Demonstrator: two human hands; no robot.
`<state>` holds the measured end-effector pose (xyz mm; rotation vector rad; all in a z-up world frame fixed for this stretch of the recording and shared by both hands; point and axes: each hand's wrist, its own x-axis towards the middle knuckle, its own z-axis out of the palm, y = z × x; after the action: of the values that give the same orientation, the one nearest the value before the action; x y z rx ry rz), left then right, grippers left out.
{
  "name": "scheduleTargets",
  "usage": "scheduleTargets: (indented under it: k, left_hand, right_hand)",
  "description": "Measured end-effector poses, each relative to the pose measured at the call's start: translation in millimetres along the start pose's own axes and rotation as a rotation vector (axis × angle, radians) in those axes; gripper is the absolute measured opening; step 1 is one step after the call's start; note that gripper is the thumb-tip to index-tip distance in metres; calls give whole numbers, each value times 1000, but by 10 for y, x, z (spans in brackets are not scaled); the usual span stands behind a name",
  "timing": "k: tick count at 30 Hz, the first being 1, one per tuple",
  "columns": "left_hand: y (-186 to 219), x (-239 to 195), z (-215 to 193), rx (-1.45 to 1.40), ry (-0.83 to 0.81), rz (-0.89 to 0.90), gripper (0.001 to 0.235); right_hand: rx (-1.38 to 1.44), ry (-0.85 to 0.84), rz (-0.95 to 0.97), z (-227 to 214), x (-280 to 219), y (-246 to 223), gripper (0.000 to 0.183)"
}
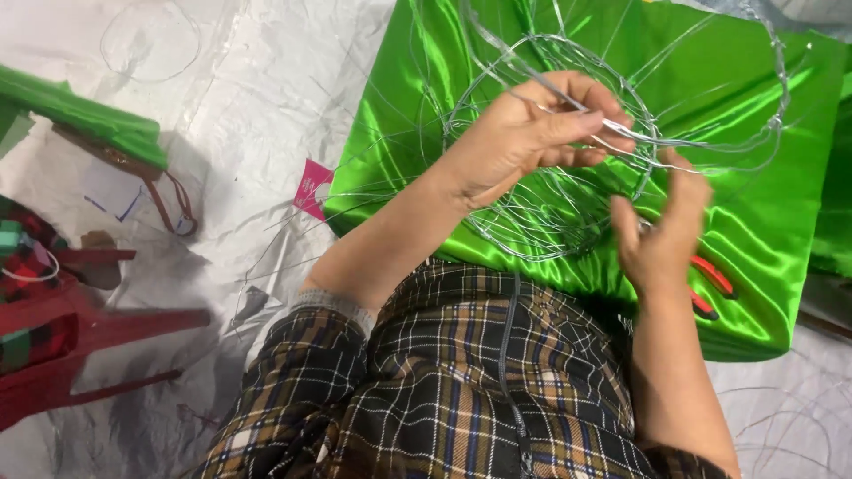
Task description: Shaping and assembling a wire frame by twisting and bending metal wires manually and with pliers.
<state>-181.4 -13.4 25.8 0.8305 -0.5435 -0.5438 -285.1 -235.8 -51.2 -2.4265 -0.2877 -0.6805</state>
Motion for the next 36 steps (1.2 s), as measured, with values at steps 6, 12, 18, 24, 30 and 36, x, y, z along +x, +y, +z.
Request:
scheduleTargets:
  k: [6, 12, 18, 24, 30, 36]
  left_hand:
    - [17, -90, -9, 24, 66, -43, 14]
    - [-252, -141, -172, -19, 25, -20, 19]
    - [-112, -244, -166, 1, 42, -68, 21]
    - [-187, -229, -229, 60, 31, -35, 18]
    - [-213, -216, -167, 56, 26, -3, 17]
    - [-5, -280, -90, 98, 71, -48, 14]
  right_hand:
    - [264, -456, 184, -20, 189, 36, 34]
    - [27, -297, 7, 504, 883, 617, 44]
    - [-17, -575, 166, 1086, 991, 1066, 68]
    - [224, -441, 133, 412, 458, 510, 48]
    - [-75, -340, 20, 226, -454, 276, 27]
    - [28, -9, -67, 114, -429, -267, 15]
